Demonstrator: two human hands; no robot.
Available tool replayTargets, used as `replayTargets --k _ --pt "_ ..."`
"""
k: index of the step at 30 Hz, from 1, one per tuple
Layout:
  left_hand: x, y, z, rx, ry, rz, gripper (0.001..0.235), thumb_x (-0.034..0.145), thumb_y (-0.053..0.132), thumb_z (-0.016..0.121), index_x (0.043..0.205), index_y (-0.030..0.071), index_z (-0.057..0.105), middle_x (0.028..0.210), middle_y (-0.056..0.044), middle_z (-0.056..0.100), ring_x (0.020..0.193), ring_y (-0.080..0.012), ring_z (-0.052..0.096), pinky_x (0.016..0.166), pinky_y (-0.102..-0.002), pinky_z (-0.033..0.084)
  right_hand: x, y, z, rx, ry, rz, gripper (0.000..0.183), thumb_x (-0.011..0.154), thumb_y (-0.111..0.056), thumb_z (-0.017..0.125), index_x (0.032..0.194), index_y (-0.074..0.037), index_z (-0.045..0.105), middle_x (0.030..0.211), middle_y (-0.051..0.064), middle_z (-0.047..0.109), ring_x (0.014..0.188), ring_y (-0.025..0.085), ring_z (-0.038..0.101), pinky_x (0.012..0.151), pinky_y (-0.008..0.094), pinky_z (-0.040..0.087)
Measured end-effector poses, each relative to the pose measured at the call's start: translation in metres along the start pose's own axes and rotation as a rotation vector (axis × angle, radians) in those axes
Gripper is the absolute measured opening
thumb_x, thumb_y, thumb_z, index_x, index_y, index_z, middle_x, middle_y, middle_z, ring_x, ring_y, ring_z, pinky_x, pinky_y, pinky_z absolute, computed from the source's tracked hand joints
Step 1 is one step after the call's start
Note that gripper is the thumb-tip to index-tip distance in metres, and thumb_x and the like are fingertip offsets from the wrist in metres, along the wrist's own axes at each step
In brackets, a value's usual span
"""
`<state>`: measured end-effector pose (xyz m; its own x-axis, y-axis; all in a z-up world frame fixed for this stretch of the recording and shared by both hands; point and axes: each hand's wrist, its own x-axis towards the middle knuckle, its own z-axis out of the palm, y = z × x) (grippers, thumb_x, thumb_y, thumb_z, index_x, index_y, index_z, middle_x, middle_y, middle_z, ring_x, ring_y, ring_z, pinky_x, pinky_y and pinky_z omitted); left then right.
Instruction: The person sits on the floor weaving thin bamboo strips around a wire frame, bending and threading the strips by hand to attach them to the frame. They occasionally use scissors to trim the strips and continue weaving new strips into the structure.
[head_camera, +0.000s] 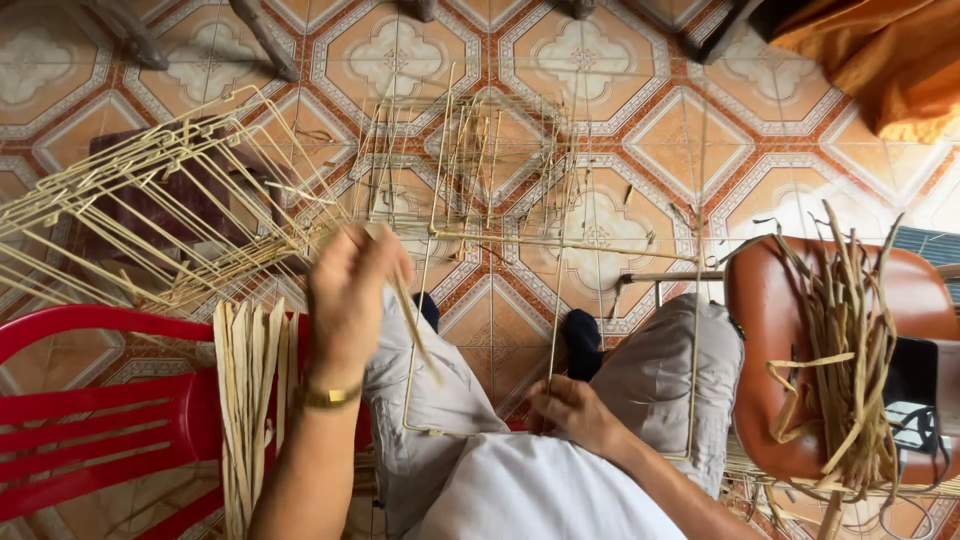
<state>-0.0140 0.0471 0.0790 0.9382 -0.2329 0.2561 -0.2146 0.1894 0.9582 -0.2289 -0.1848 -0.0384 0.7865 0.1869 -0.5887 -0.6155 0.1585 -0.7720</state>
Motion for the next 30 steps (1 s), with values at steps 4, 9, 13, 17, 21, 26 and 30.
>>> replayTargets --k 4,9,13,17,21,26,30 --pt "-0.063 -0.002 0.014 0.201 -0.354 -0.100 0.015 0.101 0.020 0.063 0.096 0.005 0.066 0.079 -0.003 0.067 0.070 -0.0123 0.062 0.063 -0.027 0.054 0.027 -0.030 -0.029 -0.203 0.169 0.093 0.040 0.097 -0.027 0.056 0.123 0.002 0.062 0.098 0.019 0.078 0.087 0.023 0.074 0.082 0.035 0.060" --pt "-0.088 0.005 0.045 0.606 -0.393 0.473 0.014 0.104 0.014 0.060 0.096 0.003 0.054 0.099 -0.017 0.067 0.090 -0.0282 0.064 0.085 -0.039 0.050 0.067 -0.096 -0.059 -0.517 0.159 0.011 0.030 0.101 -0.024 0.054 0.111 -0.001 0.069 0.088 0.017 0.077 0.070 0.024 0.071 0.067 0.038 0.058" --pt "-0.083 -0.018 0.048 0.825 -0.447 0.399 0.011 0.102 0.017 0.060 0.097 0.008 0.056 0.081 -0.007 0.064 0.069 -0.0210 0.057 0.077 -0.041 0.046 0.099 -0.114 -0.086 -0.905 -0.146 -0.125 0.033 0.098 -0.024 0.058 0.087 0.005 0.067 0.081 0.017 0.076 0.064 0.019 0.076 0.057 0.031 0.061" --pt "-0.084 -0.025 0.066 0.865 -0.677 0.067 0.017 0.107 0.023 0.056 0.096 0.010 0.055 0.065 -0.008 0.059 0.050 -0.0199 0.053 0.049 -0.036 0.046 0.076 -0.184 -0.063 -1.004 -0.100 0.211 0.031 0.101 -0.017 0.058 0.085 0.006 0.068 0.076 0.016 0.076 0.064 0.024 0.077 0.054 0.030 0.061" --pt "-0.096 -0.044 0.090 0.583 -0.420 0.179 0.019 0.107 0.023 0.056 0.097 0.007 0.053 0.067 -0.004 0.060 0.055 -0.0170 0.060 0.049 -0.035 0.046 0.071 -0.202 -0.070 -1.715 0.183 -0.506 0.027 0.105 -0.021 0.059 0.086 -0.003 0.067 0.069 0.016 0.065 0.057 0.026 0.065 0.051 0.035 0.054" --pt "-0.089 -0.104 0.093 0.532 0.023 0.052 0.023 0.104 0.026 0.058 0.095 0.006 0.052 0.071 -0.006 0.061 0.058 -0.0173 0.058 0.052 -0.035 0.047 0.027 -0.141 -0.047 -0.344 0.803 -0.886 0.029 0.110 -0.027 0.055 0.117 0.000 0.061 0.096 0.017 0.068 0.081 0.021 0.064 0.072 0.037 0.055" --pt "-0.102 -0.137 0.106 0.505 0.086 -0.081 0.024 0.104 0.025 0.059 0.089 0.008 0.052 0.068 -0.004 0.054 0.056 -0.0153 0.050 0.049 -0.034 0.042 0.071 -0.110 -0.037 -0.235 0.545 -0.366 0.050 0.100 -0.032 0.056 0.142 -0.008 0.044 0.129 0.010 0.058 0.107 0.022 0.065 0.081 0.039 0.060"
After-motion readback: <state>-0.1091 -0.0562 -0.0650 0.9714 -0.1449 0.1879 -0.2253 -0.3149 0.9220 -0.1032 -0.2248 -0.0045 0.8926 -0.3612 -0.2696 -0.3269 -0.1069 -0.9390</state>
